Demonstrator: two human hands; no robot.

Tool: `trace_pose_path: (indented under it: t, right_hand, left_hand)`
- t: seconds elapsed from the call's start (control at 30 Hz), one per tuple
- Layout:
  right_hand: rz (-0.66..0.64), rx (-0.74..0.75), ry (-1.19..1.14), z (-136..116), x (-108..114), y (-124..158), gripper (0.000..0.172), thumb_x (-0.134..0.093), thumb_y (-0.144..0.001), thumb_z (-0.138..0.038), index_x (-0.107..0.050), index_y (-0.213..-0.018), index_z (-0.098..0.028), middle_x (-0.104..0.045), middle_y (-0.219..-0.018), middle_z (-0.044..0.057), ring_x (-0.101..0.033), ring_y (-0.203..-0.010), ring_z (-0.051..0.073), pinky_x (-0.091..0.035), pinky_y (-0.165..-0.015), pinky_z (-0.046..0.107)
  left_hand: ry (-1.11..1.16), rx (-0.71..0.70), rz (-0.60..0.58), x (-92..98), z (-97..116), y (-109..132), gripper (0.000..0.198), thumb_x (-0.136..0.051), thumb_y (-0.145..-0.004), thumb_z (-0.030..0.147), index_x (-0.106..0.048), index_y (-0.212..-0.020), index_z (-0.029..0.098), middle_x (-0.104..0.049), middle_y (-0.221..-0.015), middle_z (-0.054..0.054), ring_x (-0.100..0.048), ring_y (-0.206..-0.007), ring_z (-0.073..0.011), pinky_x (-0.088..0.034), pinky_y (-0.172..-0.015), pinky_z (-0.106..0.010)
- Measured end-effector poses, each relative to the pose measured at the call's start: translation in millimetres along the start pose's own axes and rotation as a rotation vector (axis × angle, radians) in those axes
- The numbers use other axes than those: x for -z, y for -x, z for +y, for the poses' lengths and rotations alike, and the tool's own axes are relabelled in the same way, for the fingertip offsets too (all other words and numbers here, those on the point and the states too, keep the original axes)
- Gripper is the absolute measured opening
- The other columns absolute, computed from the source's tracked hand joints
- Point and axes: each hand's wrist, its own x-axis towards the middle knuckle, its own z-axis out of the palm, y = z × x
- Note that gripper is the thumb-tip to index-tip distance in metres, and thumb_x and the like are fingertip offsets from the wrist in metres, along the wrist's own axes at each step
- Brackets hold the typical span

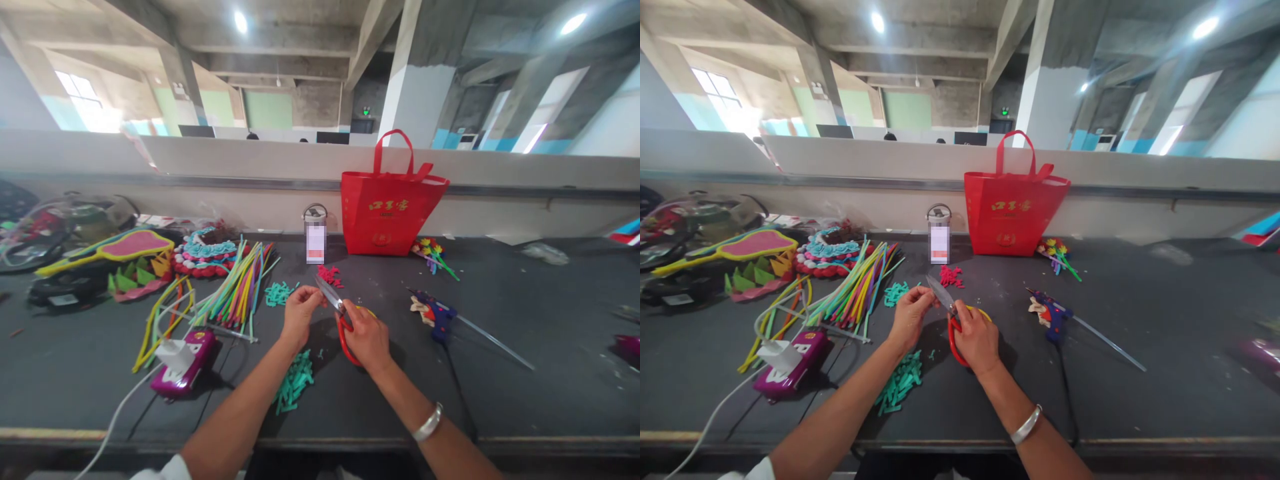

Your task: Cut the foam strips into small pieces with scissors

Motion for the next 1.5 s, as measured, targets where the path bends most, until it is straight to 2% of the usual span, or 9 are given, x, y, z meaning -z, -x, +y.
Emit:
trace_pose_path:
  t: [0.17, 0.33, 0.43, 0.63, 0.8, 1.1, 1.27, 1.37, 1.5]
  right_hand:
    - [-0.004, -0.073, -0.117, 1.6, -0.7, 0.3, 0.031, -0.049, -0.091, -0.040, -0.062, -0.113, -0.022, -0.067, -0.080, 0.003, -0.063, -0.070, 0.016, -0.042, -0.065, 0.023]
    - [0.005, -0.069, -0.309, 2.3, -1.0, -1.6, 0.037, -0.050, -0.089, -0.043, -0.059, -0.114, -0.018, -0.066, -0.089, 0.006, -0.063, -0.079, 0.017, -0.046, -0.073, 0.025]
    - [-0.028, -0.030, -0.353, 0.6, 0.6, -2.8, 0.034, -0.052, -0.087, -0.041, -0.059, -0.114, -0.020, -0.066, -0.094, 0.006, -0.062, -0.082, 0.018, -0.047, -0.076, 0.026]
    - [-0.060, -0.025, -0.357, 0.4, 0.9, -2.3, 0.035, -0.054, -0.086, -0.040, -0.059, -0.115, -0.021, -0.067, -0.093, 0.004, -0.063, -0.079, 0.016, -0.048, -0.073, 0.025]
    - [-0.062, -0.028, -0.353, 1.6, -1.4, -0.5, 0.035, -0.054, -0.087, -0.040, -0.058, -0.115, -0.021, -0.067, -0.098, 0.006, -0.065, -0.081, 0.018, -0.049, -0.076, 0.026]
    - [-0.036, -0.019, -0.397, 1.1, -3.5, 0.9, 0.032, -0.052, -0.088, -0.040, -0.062, -0.111, -0.020, -0.070, -0.091, 0.006, -0.066, -0.076, 0.017, -0.050, -0.073, 0.024]
    - [0.032, -0.058, -0.437, 2.1, -2.8, -0.8, 0.036, -0.052, -0.088, -0.043, -0.062, -0.110, -0.016, -0.070, -0.085, 0.006, -0.065, -0.071, 0.015, -0.049, -0.071, 0.023]
    - [0.034, -0.074, -0.397, 3.5, -0.5, -2.9, 0.036, -0.052, -0.088, -0.042, -0.061, -0.111, -0.016, -0.068, -0.088, 0.007, -0.064, -0.073, 0.015, -0.049, -0.073, 0.025]
    - [-0.028, -0.053, -0.250, 4.0, 1.8, -3.4, 0.031, -0.055, -0.086, -0.038, -0.061, -0.112, -0.022, -0.068, -0.091, 0.005, -0.063, -0.081, 0.017, -0.046, -0.074, 0.026]
  left_hand:
    - [0.156, 0.065, -0.067, 0.0, 2.3, -0.9, 0.013, -0.071, -0.068, 0.025, -0.063, -0.070, 0.015, -0.064, -0.062, 0.000, -0.061, -0.063, -0.0128, -0.046, -0.069, -0.026]
    - [0.372, 0.205, -0.160, 1.6, 0.5, -3.0, 0.015, -0.074, -0.068, 0.021, -0.065, -0.077, 0.014, -0.066, -0.070, -0.001, -0.062, -0.066, -0.0116, -0.047, -0.072, -0.027]
    - [0.421, 0.236, -0.206, 2.8, -1.3, -2.4, 0.015, -0.074, -0.069, 0.020, -0.065, -0.079, 0.014, -0.068, -0.076, -0.002, -0.063, -0.070, -0.0130, -0.047, -0.074, -0.028]
    - [0.404, 0.227, -0.291, 3.7, -0.3, -0.6, 0.014, -0.073, -0.070, 0.019, -0.064, -0.080, 0.014, -0.068, -0.075, -0.002, -0.062, -0.070, -0.0130, -0.047, -0.075, -0.028]
    - [0.384, 0.221, -0.290, 3.6, -1.2, 0.1, 0.014, -0.073, -0.069, 0.019, -0.065, -0.078, 0.013, -0.067, -0.073, -0.002, -0.061, -0.067, -0.0117, -0.046, -0.072, -0.026]
    - [0.372, 0.215, -0.310, 4.1, -0.3, -0.4, 0.013, -0.071, -0.073, 0.020, -0.067, -0.082, 0.013, -0.066, -0.074, -0.003, -0.060, -0.069, -0.0113, -0.045, -0.073, -0.025]
    - [0.351, 0.220, -0.286, 3.8, 0.9, -1.0, 0.012, -0.071, -0.072, 0.021, -0.066, -0.079, 0.014, -0.065, -0.073, -0.002, -0.059, -0.068, -0.0110, -0.044, -0.073, -0.024]
    - [0.327, 0.213, -0.257, 2.5, 1.8, -0.8, 0.013, -0.072, -0.070, 0.023, -0.066, -0.077, 0.015, -0.064, -0.071, -0.001, -0.058, -0.067, -0.0112, -0.043, -0.072, -0.025]
    - [0.220, 0.140, -0.216, 2.1, 4.0, 0.0, 0.012, -0.069, -0.071, 0.025, -0.064, -0.070, 0.015, -0.061, -0.064, 0.000, -0.055, -0.064, -0.0110, -0.042, -0.069, -0.025]
